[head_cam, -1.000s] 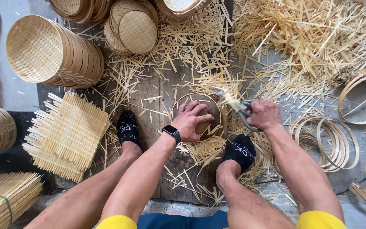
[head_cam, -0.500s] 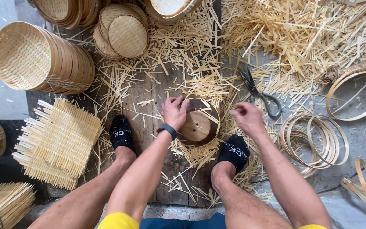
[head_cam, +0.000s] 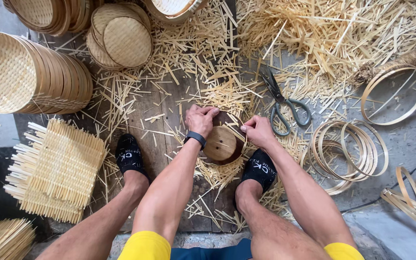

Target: The person sits on the floor of a basket workshop and assembles round woven bamboo baskets. They place a woven basket body over a round wooden mold, fit a thin bamboo rim ring around its edge, press the rim into place, and use scissors to trim excess bamboo strips from the edge before setting the finished basket aside.

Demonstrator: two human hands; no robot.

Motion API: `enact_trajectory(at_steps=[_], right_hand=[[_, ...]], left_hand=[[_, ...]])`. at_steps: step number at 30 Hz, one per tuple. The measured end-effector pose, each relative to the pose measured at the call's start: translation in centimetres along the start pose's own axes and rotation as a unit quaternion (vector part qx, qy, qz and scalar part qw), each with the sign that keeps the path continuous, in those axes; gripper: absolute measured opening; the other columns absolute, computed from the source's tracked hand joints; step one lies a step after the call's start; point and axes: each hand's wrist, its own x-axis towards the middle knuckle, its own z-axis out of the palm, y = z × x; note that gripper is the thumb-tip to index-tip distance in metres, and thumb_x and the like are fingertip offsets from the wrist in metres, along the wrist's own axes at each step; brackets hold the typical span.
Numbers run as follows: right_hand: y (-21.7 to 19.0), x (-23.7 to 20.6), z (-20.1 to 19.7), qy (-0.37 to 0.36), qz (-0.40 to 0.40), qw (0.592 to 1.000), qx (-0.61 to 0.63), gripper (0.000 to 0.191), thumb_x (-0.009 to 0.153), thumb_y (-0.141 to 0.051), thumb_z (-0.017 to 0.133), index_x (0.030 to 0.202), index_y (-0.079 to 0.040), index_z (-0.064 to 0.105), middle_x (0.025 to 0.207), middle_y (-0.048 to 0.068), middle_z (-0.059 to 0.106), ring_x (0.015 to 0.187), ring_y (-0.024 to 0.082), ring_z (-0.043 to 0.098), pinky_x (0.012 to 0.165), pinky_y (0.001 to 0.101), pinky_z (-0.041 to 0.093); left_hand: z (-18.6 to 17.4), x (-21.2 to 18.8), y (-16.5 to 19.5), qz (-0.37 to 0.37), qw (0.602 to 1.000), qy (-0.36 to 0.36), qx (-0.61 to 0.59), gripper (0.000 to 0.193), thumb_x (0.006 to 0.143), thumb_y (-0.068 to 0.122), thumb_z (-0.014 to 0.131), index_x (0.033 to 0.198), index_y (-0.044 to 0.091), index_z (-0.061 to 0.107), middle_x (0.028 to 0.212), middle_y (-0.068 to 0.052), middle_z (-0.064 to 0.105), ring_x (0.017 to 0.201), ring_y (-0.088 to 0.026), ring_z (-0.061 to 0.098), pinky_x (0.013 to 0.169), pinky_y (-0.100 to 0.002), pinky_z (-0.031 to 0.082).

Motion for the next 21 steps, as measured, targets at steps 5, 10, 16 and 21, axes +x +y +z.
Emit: enact_trajectory(at_steps=[5, 10, 16, 21], right_hand=[[-0.4, -0.9, -0.6, 0.020, -0.028, 0.999, -0.018, 0.023, 0.083, -0.019, 0.082, 0.094, 0.001, 0.076, 0.083, 0.010, 0.075, 0.075, 0.018, 0.069, 0.070, 0.0331, 0.055], [1.7, -3.9, -0.7, -0.084, 0.117, 0.981, 0.131, 0.028, 0.084, -0.020, 0.082, 0.102, -0.002, 0.072, 0.086, 0.011, 0.076, 0.072, 0.018, 0.072, 0.063, 0.0315, 0.060], [3.4, -4.8, 1.3, -0.037, 0.076, 0.972, 0.219, 0.017, 0.086, -0.006, 0.079, 0.099, 0.004, 0.076, 0.082, 0.011, 0.075, 0.066, 0.015, 0.071, 0.058, 0.0290, 0.061], [2.9, -4.5, 1.4, -0.002, 0.106, 0.971, 0.213, 0.017, 0.086, -0.004, 0.079, 0.100, 0.004, 0.076, 0.084, 0.013, 0.076, 0.067, 0.019, 0.071, 0.058, 0.0312, 0.060]], left_hand=[[-0.5, -0.2, -0.9, 0.055, 0.997, -0.005, -0.047, 0.029, 0.088, 0.041, 0.079, 0.104, 0.017, 0.081, 0.095, -0.009, 0.070, 0.096, -0.028, 0.063, 0.091, -0.043, 0.050], [-3.9, -1.6, -5.5, 0.035, 0.998, 0.056, -0.022, 0.029, 0.093, 0.026, 0.077, 0.116, 0.008, 0.078, 0.098, -0.012, 0.073, 0.089, -0.024, 0.069, 0.083, -0.037, 0.055], [-5.7, -2.0, -6.9, -0.170, 0.967, -0.114, -0.153, 0.048, 0.073, 0.025, 0.092, 0.114, 0.004, 0.080, 0.099, -0.010, 0.082, 0.079, -0.013, 0.072, 0.075, -0.030, 0.059], [-5.8, -1.7, -5.8, -0.201, 0.976, -0.073, -0.040, 0.044, 0.074, 0.026, 0.093, 0.111, 0.004, 0.084, 0.096, -0.009, 0.081, 0.080, -0.013, 0.074, 0.080, -0.027, 0.057]])
